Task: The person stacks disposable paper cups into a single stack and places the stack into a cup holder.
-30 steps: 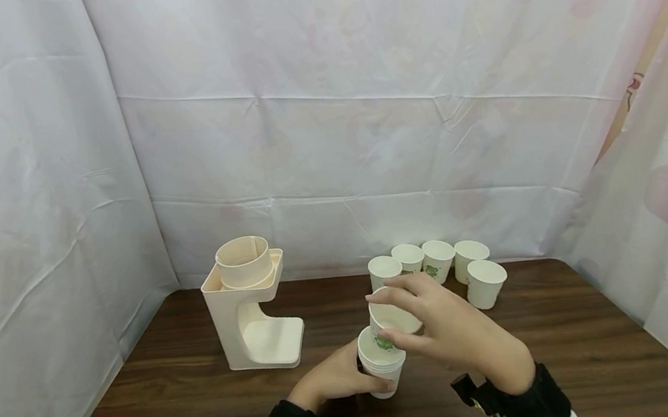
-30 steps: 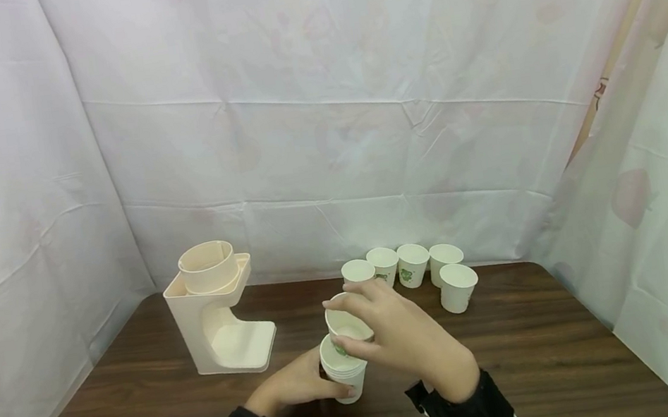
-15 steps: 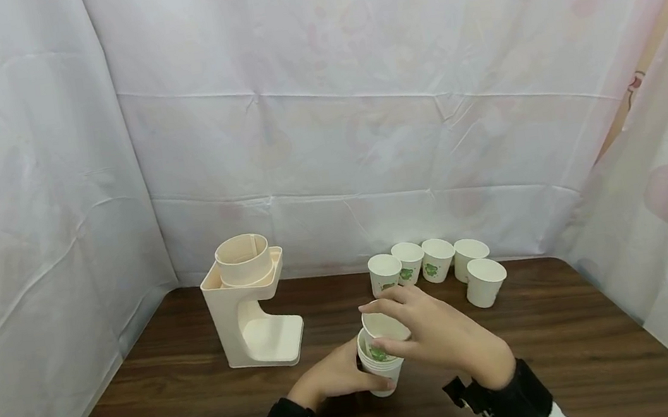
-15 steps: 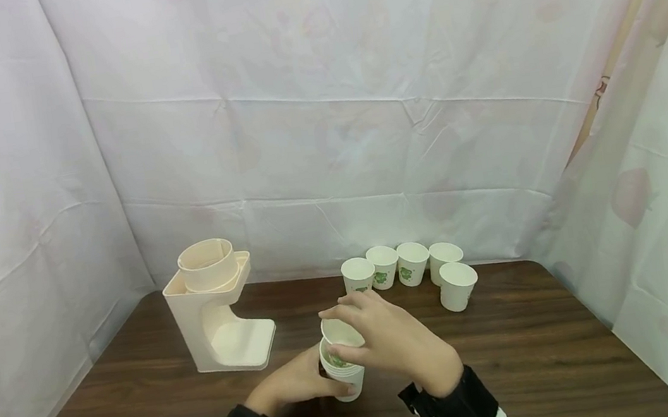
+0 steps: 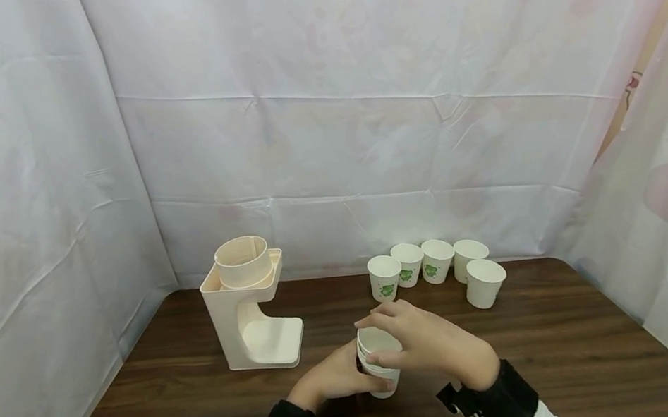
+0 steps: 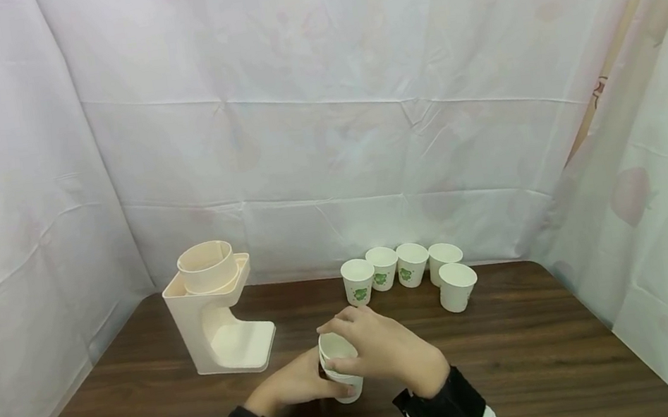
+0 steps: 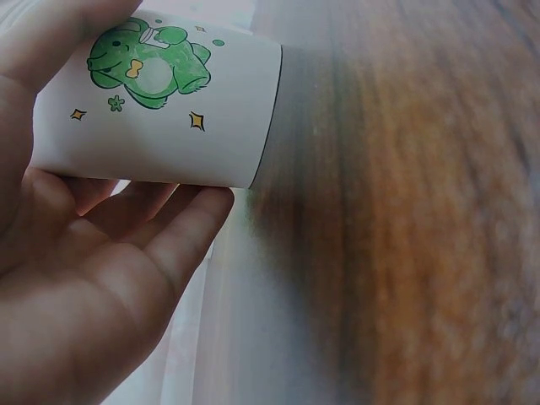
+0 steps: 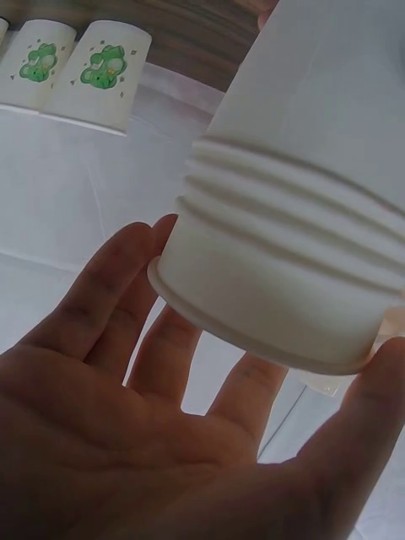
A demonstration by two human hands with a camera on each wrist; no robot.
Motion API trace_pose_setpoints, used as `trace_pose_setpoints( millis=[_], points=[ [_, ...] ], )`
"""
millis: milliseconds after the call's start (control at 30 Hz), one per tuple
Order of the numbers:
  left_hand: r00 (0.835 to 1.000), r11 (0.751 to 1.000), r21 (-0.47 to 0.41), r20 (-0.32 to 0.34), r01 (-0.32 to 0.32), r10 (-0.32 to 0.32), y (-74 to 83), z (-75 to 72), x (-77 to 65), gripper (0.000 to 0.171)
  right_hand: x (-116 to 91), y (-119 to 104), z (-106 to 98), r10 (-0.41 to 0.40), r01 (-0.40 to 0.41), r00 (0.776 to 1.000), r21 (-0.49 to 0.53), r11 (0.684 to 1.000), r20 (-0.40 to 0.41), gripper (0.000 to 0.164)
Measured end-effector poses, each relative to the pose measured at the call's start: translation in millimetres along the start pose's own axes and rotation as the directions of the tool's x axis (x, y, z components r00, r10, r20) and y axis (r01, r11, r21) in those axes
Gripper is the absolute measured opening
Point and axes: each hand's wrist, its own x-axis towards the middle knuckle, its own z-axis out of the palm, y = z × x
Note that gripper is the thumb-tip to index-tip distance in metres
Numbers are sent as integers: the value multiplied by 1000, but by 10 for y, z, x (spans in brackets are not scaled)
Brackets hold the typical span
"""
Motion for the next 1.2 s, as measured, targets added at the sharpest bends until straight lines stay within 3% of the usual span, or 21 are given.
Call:
trace_pose_setpoints(
  millis=[333, 600, 1200],
  points=[
    [1000, 1000, -4, 0, 5, -5, 0, 4, -9, 69, 36, 15, 64, 8, -10, 998, 29, 1000, 59, 38],
    [1000, 1000, 4, 2, 12, -12, 19, 4, -16, 68, 35, 2, 53, -10, 8, 998, 34, 999, 54, 38],
    [1000, 1000, 4, -15, 21, -21, 15, 9, -15, 69, 12, 21, 54, 30, -32, 997, 40, 999, 67, 40]
  ],
)
